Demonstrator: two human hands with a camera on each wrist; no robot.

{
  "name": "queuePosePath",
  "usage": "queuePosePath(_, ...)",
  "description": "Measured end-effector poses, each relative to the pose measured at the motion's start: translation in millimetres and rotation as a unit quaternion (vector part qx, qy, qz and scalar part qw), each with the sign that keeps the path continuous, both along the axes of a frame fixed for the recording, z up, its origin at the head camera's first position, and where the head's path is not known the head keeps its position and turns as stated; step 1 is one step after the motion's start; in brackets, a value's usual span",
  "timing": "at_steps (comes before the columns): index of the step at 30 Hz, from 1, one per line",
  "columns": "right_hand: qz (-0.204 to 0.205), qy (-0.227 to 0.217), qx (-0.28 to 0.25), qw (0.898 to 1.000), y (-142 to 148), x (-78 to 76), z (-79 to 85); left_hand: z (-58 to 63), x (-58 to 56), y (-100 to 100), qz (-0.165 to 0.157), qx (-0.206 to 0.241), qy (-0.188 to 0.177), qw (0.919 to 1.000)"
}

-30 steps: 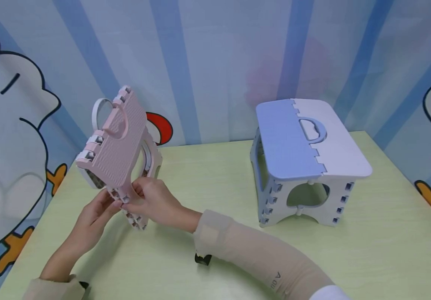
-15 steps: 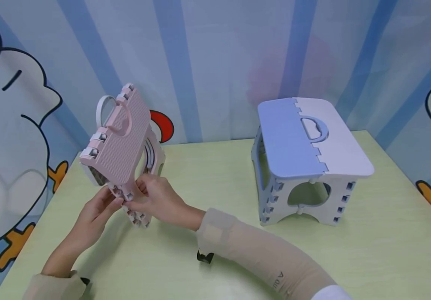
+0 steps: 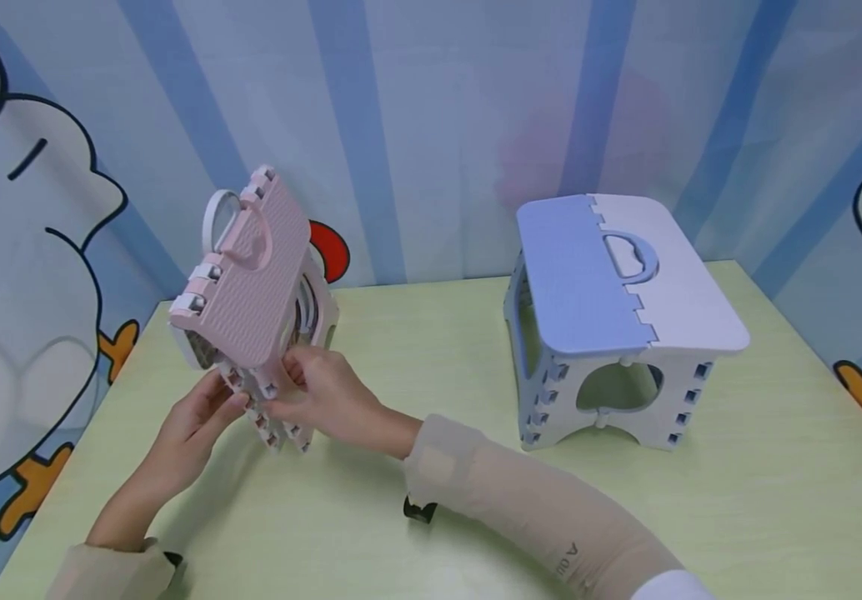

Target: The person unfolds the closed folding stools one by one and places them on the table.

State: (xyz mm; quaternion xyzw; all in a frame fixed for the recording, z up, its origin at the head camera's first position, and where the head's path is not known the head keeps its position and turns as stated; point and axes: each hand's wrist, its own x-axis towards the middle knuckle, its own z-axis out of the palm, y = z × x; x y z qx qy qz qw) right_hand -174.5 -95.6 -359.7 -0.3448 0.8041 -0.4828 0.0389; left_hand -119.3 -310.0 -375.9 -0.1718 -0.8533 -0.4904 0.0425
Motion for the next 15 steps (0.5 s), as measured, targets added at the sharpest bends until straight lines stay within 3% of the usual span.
queuePosePath(15, 0.008, -0.005, 0.004, 1.0, 10.8, -1.5, 1.2, 1.3, -0.3, 2.0, 0.006, -0.013, 0.002, 0.9999)
